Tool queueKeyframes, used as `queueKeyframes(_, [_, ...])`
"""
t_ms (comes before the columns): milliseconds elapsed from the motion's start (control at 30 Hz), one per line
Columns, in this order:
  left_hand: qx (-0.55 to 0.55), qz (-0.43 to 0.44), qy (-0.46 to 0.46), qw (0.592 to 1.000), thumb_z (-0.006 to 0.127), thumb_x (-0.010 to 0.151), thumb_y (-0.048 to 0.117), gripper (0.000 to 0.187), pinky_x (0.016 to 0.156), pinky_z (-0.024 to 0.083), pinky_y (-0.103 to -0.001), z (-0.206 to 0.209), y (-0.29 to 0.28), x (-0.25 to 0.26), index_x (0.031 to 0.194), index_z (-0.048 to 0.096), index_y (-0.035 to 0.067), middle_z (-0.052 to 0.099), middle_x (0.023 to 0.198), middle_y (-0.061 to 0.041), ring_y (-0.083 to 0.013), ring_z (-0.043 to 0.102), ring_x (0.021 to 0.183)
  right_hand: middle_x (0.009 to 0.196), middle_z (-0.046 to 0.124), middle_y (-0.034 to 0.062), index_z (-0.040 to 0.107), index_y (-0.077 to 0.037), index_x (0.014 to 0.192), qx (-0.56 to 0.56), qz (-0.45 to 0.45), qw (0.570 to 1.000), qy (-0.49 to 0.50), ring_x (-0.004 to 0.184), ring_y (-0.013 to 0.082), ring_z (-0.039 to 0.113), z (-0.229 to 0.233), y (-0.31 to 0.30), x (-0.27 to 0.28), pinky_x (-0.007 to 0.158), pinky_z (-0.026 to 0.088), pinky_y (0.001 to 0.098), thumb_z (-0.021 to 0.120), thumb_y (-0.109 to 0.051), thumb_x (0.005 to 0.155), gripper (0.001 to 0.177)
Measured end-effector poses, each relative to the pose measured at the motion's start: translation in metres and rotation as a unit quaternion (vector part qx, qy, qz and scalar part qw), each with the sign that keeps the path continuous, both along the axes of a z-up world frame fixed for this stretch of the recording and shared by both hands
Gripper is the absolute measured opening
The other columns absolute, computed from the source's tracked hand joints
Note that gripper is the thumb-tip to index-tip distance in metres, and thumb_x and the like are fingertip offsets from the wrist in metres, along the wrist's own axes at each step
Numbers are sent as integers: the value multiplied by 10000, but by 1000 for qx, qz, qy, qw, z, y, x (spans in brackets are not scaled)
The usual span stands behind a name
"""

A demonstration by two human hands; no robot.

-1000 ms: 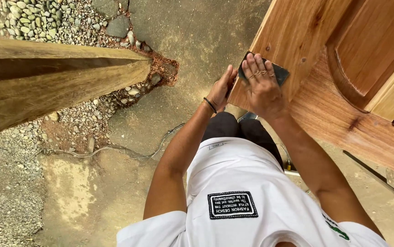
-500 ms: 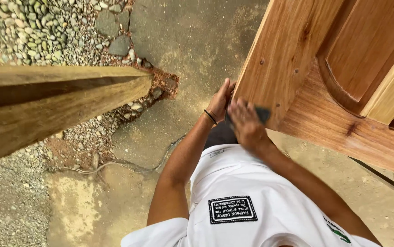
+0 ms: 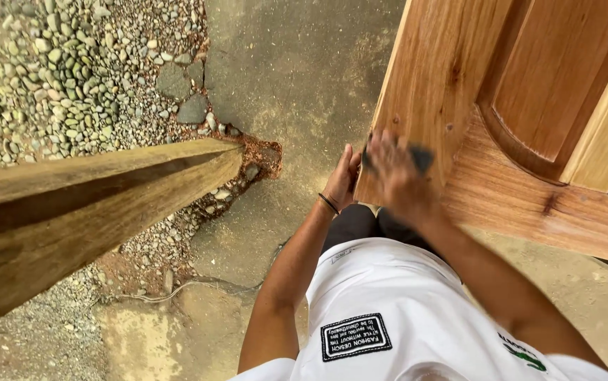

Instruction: The person picks up a sanding block and smooths the surface of a wooden furniture piece. They work on the flat panels and curved edges of the wood, moving around the piece to reach different sections.

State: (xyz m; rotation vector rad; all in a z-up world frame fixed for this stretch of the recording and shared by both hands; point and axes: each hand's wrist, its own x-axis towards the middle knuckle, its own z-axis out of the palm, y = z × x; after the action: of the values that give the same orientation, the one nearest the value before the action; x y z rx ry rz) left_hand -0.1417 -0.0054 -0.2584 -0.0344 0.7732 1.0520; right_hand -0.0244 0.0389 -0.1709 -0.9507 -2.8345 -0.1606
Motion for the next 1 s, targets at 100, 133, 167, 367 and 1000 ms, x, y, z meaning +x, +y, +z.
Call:
queueKeyframes(100, [-2,6,1,1000,386,841,597,591,794,462,-381,-19,7,3,1158,482,108,543,1049,-125,-269,543,936,1354,298,96,349,-70,1277,-93,-6,993,73,1254,243,259,-24,-32,17,1045,141,380,383,-259,844,474])
queueKeyframes(133, [1,5,2,1000,386,841,597,591,794,462,-381,-16,8,2,1158,482,108,543,1049,-125,-269,543,936,1354,298,96,349,-70,1277,-89,-7,993,73,1254,243,259,-22,-15,13,1045,141,380,383,-259,844,474])
queueKeyframes(167, [-14,-25,25,999,398,827,615,611,783,464,-381,-12,10,1,1164,484,112,535,1058,-136,-278,540,936,1359,286,114,358,-59,1279,-72,-18,995,71,1254,254,252,-20,2,10,1039,148,382,389,-245,860,460])
queueKeyframes(367, [-50,-114,259,958,427,754,636,661,903,342,-398,94,45,-7,1120,533,96,497,1121,-173,-308,425,1063,1353,267,157,354,-14,1303,-88,-61,989,98,1239,274,241,-35,134,-6,1010,141,389,366,-236,930,435])
queueKeyframes(1000, [50,-63,349,934,338,765,535,650,935,366,-348,36,65,0,1157,446,28,447,1201,-117,-219,438,1104,1341,201,166,259,48,1281,-221,-120,960,120,1257,283,155,32,166,-21,1073,148,422,356,-61,959,353])
